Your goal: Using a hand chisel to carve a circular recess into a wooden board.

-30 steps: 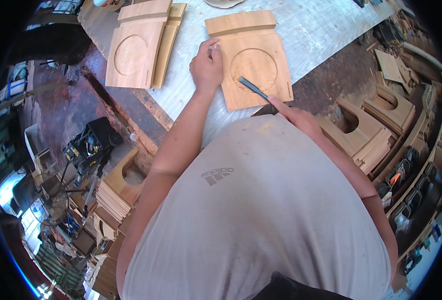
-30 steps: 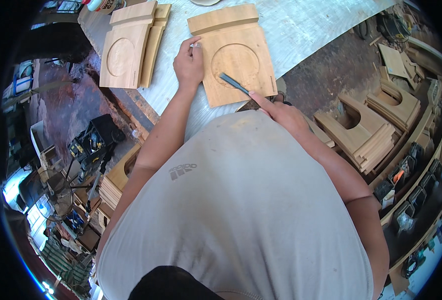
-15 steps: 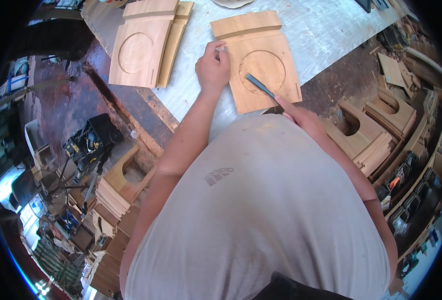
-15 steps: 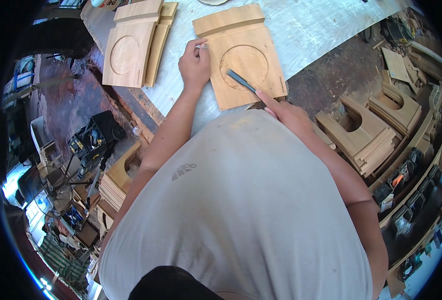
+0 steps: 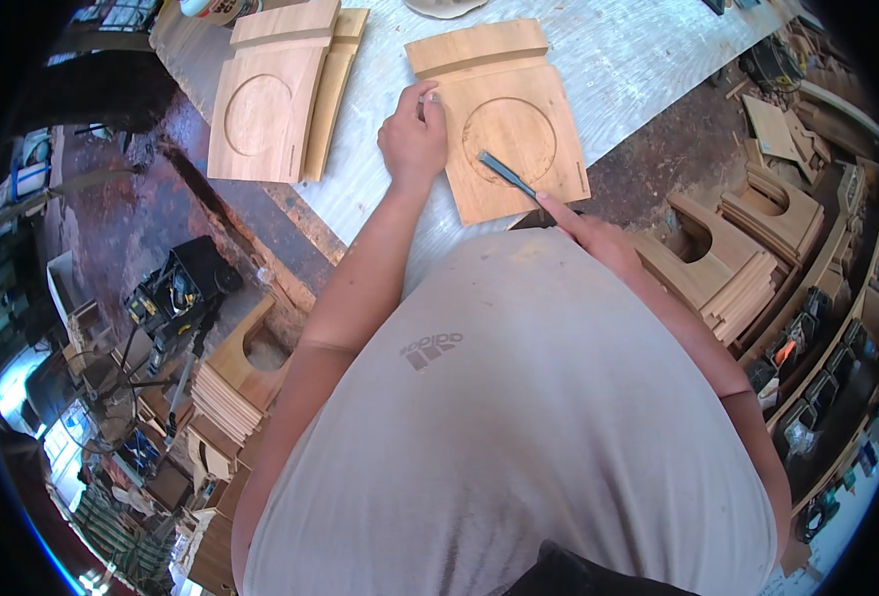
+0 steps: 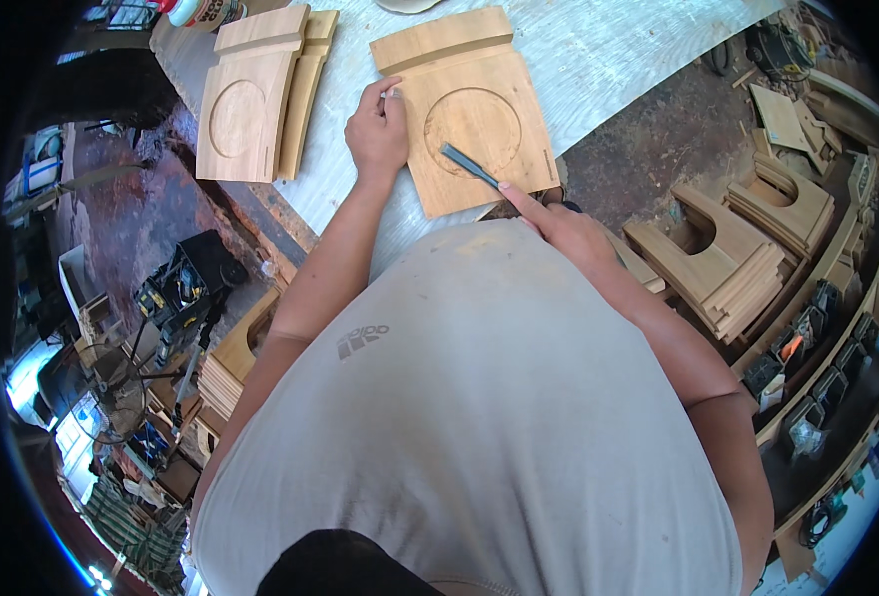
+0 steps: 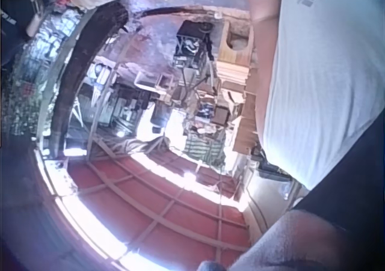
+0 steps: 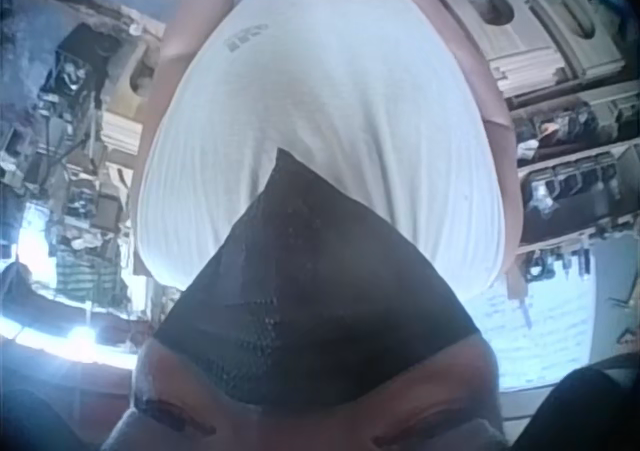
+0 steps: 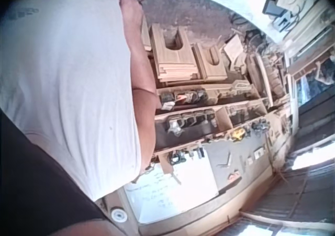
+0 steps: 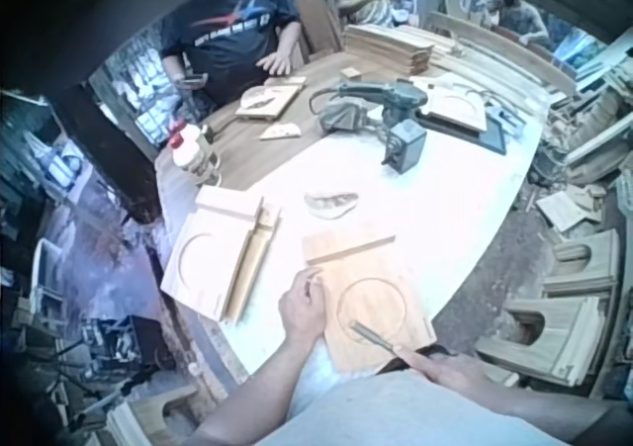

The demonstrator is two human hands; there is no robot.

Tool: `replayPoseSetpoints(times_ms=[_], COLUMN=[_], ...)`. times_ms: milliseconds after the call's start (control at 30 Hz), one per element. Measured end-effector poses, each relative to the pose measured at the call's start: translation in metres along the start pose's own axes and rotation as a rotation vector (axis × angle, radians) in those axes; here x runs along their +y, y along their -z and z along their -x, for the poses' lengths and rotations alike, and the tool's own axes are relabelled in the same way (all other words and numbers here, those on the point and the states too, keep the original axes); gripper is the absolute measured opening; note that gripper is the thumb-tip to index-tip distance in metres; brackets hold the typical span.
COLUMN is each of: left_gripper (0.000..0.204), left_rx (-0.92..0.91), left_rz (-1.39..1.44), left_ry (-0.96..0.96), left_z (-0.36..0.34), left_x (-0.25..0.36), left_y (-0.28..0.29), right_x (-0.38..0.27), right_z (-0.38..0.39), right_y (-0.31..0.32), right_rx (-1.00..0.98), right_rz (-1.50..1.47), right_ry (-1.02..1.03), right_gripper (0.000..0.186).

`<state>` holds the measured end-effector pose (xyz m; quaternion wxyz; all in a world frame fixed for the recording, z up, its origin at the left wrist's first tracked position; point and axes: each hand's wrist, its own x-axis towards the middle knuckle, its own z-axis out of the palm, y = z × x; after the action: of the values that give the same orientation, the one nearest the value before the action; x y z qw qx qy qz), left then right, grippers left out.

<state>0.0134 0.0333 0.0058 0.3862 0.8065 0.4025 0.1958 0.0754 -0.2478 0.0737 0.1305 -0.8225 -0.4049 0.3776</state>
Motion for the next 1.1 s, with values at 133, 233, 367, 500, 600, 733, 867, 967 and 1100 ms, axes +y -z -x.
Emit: replayPoseSetpoints(times_ms=[133, 233, 367, 500, 600, 733, 867, 967, 1100], left_gripper=[0.022, 0.022, 0.023, 0.022, 0.022, 0.022, 0.021, 0.019, 0.019], left_rx=[0.036, 0.054, 0.048, 0.055, 0.070, 0.064, 0.089, 0.090, 0.058], left_rz=[-0.004, 0.010, 0.011, 0.018, 0.019, 0.000, -0.005, 0.052, 0.001], left_ry=[-0.031, -0.041, -0.027, -0.030, -0.043, -0.035, -0.069, -0.093, -0.077], left_z=[0.004, 0.003, 0.003, 0.004, 0.003, 0.004, 0.003, 0.004, 0.003], left_x=[0.001, 0.001, -0.001, 0.001, 0.000, 0.001, -0.006, -0.006, -0.005], left_y=[0.000, -0.001, -0.001, -0.001, -0.002, -0.002, -0.003, -0.007, -0.002], right_x=[-0.002, -0.004, -0.007, -0.015, -0.017, -0.011, -0.012, -0.006, -0.006], right_z=[0.002, 0.001, 0.002, 0.002, 0.003, 0.002, 0.004, 0.006, 0.005], right_y=[-0.001, 0.000, 0.003, 0.008, 0.009, 0.003, 0.000, -0.001, 0.003], right_rx=[0.041, 0.034, 0.027, 0.033, 0.016, 0.038, 0.078, 0.105, 0.013], right_rz=[-0.036, -0.035, -0.066, -0.132, -0.182, -0.134, -0.262, -0.153, -0.084], right_ry=[0.043, 0.030, 0.028, -0.020, -0.038, 0.019, 0.038, 0.005, -0.054], right_gripper=[0.053, 0.053, 0.052, 0.049, 0.049, 0.048, 0.050, 0.051, 0.050])
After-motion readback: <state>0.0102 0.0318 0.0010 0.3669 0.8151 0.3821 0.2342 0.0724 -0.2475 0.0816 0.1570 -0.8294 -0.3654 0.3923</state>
